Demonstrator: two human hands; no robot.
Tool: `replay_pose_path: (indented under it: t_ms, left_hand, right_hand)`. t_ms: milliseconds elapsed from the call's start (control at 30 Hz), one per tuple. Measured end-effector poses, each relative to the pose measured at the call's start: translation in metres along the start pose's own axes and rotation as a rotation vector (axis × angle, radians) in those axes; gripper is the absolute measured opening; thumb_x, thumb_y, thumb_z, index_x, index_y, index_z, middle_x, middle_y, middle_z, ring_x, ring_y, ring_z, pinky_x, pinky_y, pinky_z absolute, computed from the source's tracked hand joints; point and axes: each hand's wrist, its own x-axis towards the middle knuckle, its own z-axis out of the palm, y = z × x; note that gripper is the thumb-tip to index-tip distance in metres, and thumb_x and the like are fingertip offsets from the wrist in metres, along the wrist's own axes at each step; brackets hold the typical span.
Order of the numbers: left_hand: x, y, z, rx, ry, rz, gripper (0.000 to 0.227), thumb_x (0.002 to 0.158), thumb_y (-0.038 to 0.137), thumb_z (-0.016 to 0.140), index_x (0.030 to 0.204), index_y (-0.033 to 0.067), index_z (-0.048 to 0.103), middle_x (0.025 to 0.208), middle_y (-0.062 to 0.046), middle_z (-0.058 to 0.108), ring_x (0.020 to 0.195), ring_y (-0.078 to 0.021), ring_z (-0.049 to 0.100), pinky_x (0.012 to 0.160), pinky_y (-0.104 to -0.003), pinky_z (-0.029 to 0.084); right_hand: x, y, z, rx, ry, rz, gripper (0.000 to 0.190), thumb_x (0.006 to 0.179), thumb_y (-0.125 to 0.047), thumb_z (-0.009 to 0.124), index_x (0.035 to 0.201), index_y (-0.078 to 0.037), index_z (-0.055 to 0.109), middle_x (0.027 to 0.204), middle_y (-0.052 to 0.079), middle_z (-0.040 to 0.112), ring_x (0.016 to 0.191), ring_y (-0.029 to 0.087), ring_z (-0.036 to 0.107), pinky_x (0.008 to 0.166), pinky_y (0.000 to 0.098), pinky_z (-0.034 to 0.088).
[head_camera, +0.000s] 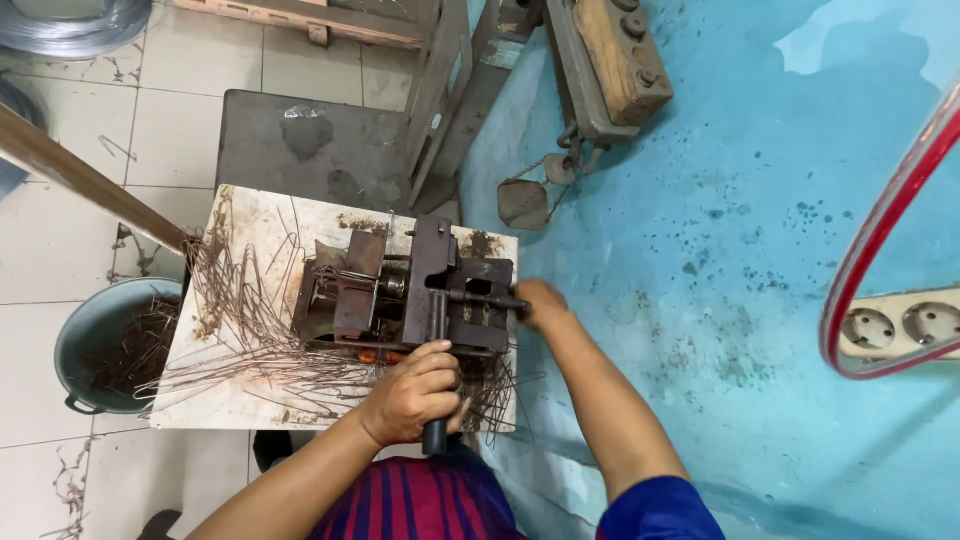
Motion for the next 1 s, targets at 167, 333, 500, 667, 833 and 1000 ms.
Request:
replay_pose_path:
  t_ms: [167, 333, 500, 667, 833, 1000]
  left_hand:
    - [0.001, -0.004, -0.004, -0.004, 0.01, 0.019, 0.031, 0.096, 0.017, 0.065, 0.068, 0.0094, 0.055, 0.075, -0.006, 0.053, 0.086, -0.0279, 0.061, 0.104, -0.048, 0.048]
    - [0.002, -0.002, -0.001, -0.014, 0.044, 0.02, 0.03, 0.092, 0.012, 0.067, 0.065, 0.0088, 0.054, 0.074, -0.006, 0.053, 0.084, -0.0271, 0.061, 0.103, -0.046, 0.049]
    - [0.003, -0.001, -0.002, -0.008, 0.031, 0.005, 0.031, 0.095, 0.014, 0.067, 0.066, 0.0087, 0.055, 0.075, -0.006, 0.053, 0.086, -0.0279, 0.062, 0.104, -0.047, 0.049]
    - [-0.013, -0.009, 0.026, 0.053, 0.194, 0.016, 0.035, 0.092, 0.03, 0.068, 0.063, 0.0151, 0.058, 0.069, -0.002, 0.054, 0.083, -0.0239, 0.066, 0.098, -0.046, 0.054]
    - [-0.01, -0.006, 0.016, 0.076, 0.193, 0.026, 0.035, 0.093, 0.033, 0.067, 0.063, 0.016, 0.058, 0.07, -0.001, 0.055, 0.084, -0.0231, 0.067, 0.098, -0.046, 0.054]
    - [0.004, 0.002, -0.001, 0.049, 0.066, 0.005, 0.03, 0.093, 0.011, 0.066, 0.065, 0.0096, 0.055, 0.074, -0.005, 0.054, 0.083, -0.0258, 0.063, 0.104, -0.045, 0.05]
  right_hand:
    - [-0.138, -0.002, 0.014, -0.129, -0.206, -0.275, 0.023, 0.088, -0.026, 0.067, 0.102, -0.008, 0.069, 0.099, 0.014, 0.073, 0.087, 0.033, 0.068, 0.069, 0.0438, 0.052]
    - [-0.25, 0.024, -0.102, 0.185, -0.072, -0.254, 0.026, 0.084, -0.032, 0.079, 0.106, -0.025, 0.066, 0.103, -0.005, 0.081, 0.088, 0.014, 0.074, 0.075, 0.0309, 0.056]
    - [-0.113, 0.049, -0.137, 0.021, 0.981, -0.44, 0.032, 0.089, -0.034, 0.079, 0.109, -0.01, 0.074, 0.106, 0.007, 0.075, 0.093, 0.03, 0.063, 0.075, 0.0432, 0.049]
    - [0.022, 0.026, -0.014, 0.051, 0.488, -0.214, 0.018, 0.085, -0.021, 0.07, 0.099, -0.013, 0.078, 0.092, 0.013, 0.076, 0.096, 0.035, 0.073, 0.082, 0.0496, 0.059]
    - [-0.017, 0.03, 0.089, -0.271, -0.161, -0.25, 0.035, 0.078, -0.032, 0.074, 0.099, -0.005, 0.079, 0.093, 0.019, 0.075, 0.096, 0.04, 0.073, 0.078, 0.0517, 0.062]
    - [-0.239, 0.004, -0.063, 0.047, -0.291, -0.26, 0.031, 0.092, -0.041, 0.07, 0.11, -0.016, 0.069, 0.113, 0.001, 0.075, 0.097, 0.019, 0.069, 0.079, 0.0331, 0.052]
